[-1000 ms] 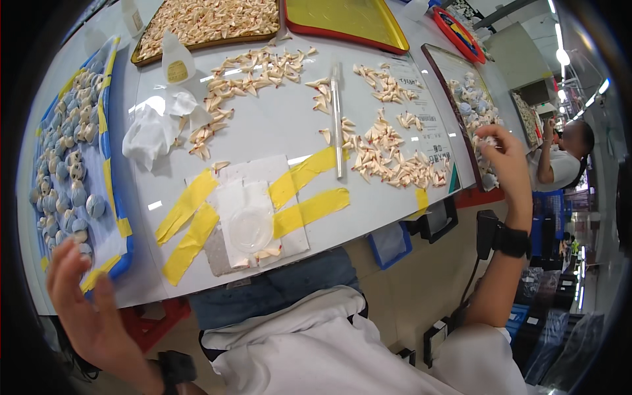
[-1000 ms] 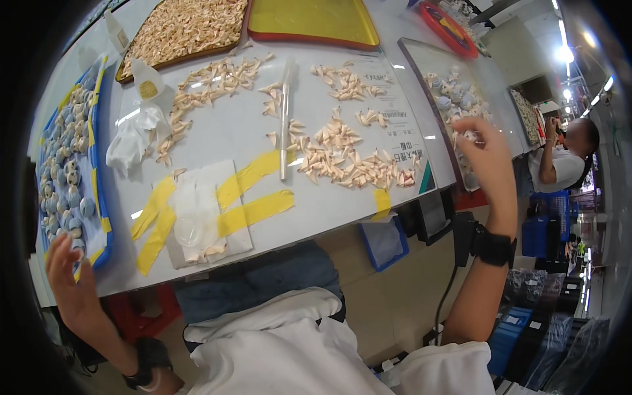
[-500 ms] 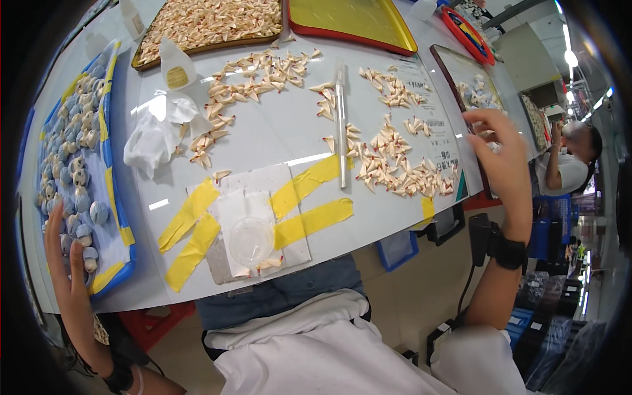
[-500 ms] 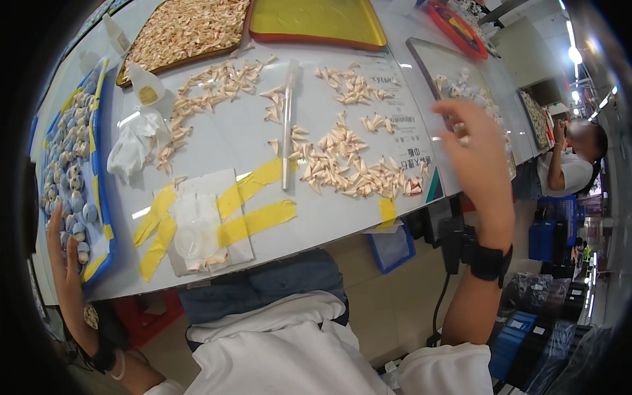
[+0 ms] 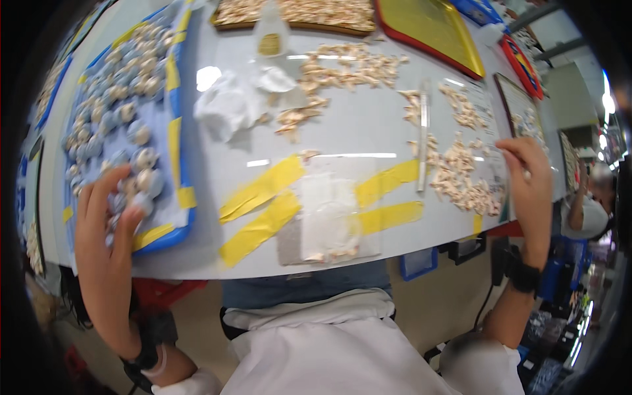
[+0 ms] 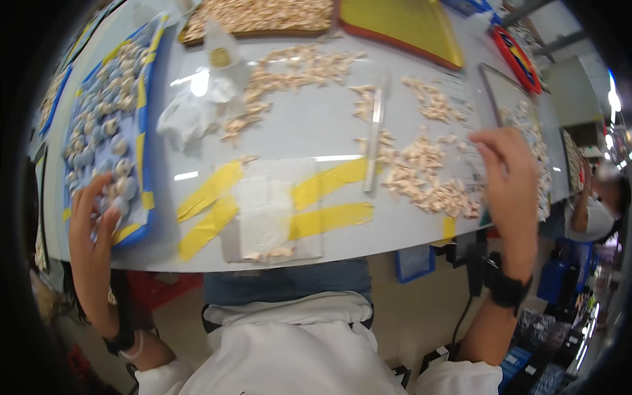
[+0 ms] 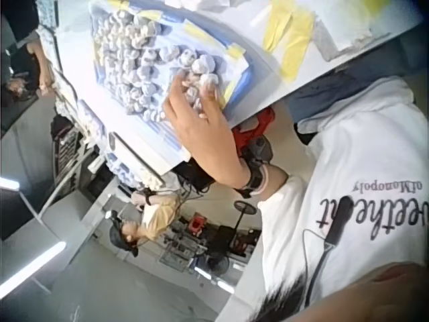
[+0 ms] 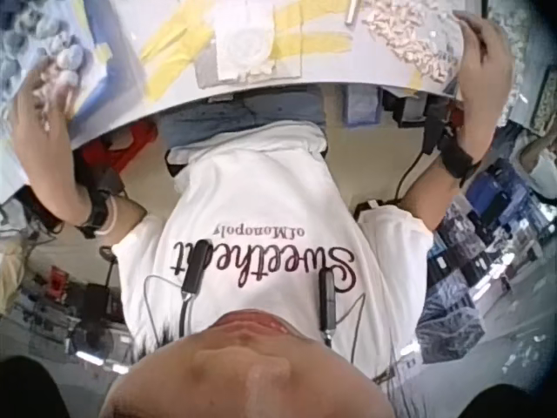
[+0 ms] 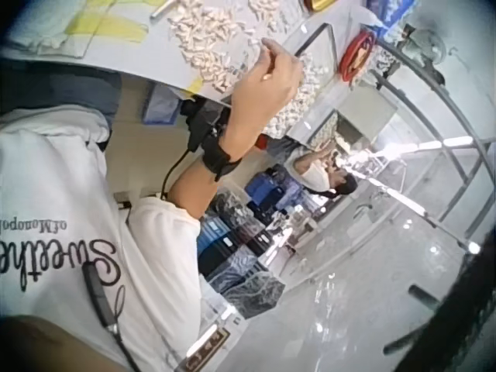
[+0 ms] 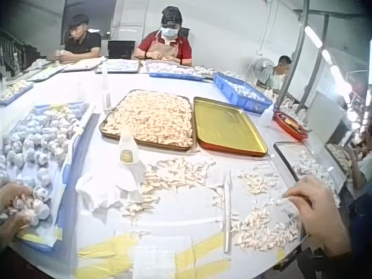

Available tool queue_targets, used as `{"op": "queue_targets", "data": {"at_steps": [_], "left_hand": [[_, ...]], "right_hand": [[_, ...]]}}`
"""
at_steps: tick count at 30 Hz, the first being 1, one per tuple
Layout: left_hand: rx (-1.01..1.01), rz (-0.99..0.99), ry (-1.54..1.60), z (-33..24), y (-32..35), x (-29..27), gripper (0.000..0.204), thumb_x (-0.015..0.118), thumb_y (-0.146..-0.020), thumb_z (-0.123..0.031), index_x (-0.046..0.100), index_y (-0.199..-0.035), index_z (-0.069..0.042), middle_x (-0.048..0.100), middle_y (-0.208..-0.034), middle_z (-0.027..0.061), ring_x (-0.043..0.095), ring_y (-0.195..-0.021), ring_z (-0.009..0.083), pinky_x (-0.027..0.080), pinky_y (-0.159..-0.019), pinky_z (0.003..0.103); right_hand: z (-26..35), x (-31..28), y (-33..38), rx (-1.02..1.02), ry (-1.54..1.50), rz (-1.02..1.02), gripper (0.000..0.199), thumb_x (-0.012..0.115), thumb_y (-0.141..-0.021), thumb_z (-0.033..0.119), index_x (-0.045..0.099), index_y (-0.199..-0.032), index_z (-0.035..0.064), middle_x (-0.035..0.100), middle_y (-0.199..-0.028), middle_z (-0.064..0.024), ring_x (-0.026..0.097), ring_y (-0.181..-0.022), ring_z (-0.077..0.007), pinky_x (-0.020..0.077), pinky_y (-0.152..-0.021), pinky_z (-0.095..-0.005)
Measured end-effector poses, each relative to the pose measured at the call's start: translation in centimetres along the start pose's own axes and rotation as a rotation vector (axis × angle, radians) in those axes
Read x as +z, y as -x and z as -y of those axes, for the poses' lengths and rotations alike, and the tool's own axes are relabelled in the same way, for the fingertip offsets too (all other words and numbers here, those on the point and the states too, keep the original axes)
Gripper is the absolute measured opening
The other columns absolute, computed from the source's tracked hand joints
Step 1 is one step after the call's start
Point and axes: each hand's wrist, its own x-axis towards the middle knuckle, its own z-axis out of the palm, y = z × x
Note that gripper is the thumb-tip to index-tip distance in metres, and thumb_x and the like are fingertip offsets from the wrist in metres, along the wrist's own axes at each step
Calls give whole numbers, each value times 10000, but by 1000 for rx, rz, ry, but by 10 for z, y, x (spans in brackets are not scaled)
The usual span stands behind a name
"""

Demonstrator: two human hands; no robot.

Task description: The person assembles small doll heads by attaching tiny white components, likely ears, to the sides of each head. They pick up a head from a blue tray, attach the parts by hand, and place the finished head back on the tray, repeating this process throughout the clip.

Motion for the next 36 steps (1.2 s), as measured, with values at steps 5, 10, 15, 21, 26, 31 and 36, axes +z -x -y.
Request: {"op": "queue_targets", "data": {"at_steps": [5,10,15,21,26,31,36], "left_hand": [[102,-43,230,1,-6,6,382,671,-676,-45,537,-1033,-41,544,-966,45,468,-828,157,372,-732,258],[65,-19,291,6,1,2,463,658,-666,4,525,-1108,-40,547,-1080,28,475,-853,115,405,-749,230],[-63,-71,447,10,6,1,381,624,-731,-27,522,-1098,-33,543,-1078,29,482,-837,98,409,-748,216],[-144,-19,452,8,12,-6,248,575,-800,-62,527,-1039,-15,567,-1026,78,509,-881,111,405,-788,227],[90,-346,573,22,31,-4,221,532,-870,-180,547,-1014,-13,553,-1063,140,531,-936,177,399,-827,293],[282,-210,964,14,48,31,497,632,-789,-418,501,-1085,-40,517,-1082,142,535,-826,176,410,-657,240],[34,-136,1142,-23,57,53,509,671,-754,-429,498,-1037,-43,497,-1074,156,527,-727,138,398,-518,179]], "right_hand": [[18,-16,11,202,-341,46,78,532,-811,-27,565,-882,-35,557,-852,-46,522,-800,-100,406,-736,-210],[34,-18,14,179,-471,36,78,558,-803,-46,574,-879,-30,554,-911,-44,514,-860,-100,399,-775,-211],[44,-15,11,133,-455,-52,78,580,-806,-24,590,-883,-31,569,-953,-53,528,-891,-101,399,-795,-204],[62,-13,10,200,-496,-58,101,613,-791,-9,585,-886,-29,591,-897,-67,551,-838,-102,415,-777,-207],[100,-9,3,161,-692,-13,115,599,-758,-60,576,-867,-31,596,-844,-74,562,-802,-109,422,-751,-207],[132,3,-5,-12,-762,238,128,601,-689,-71,567,-800,-16,549,-824,-84,517,-785,-139,400,-726,-239],[148,24,-12,-232,-521,307,160,643,-563,-66,571,-693,-6,483,-760,-59,467,-713,-148,360,-652,-241]]}}
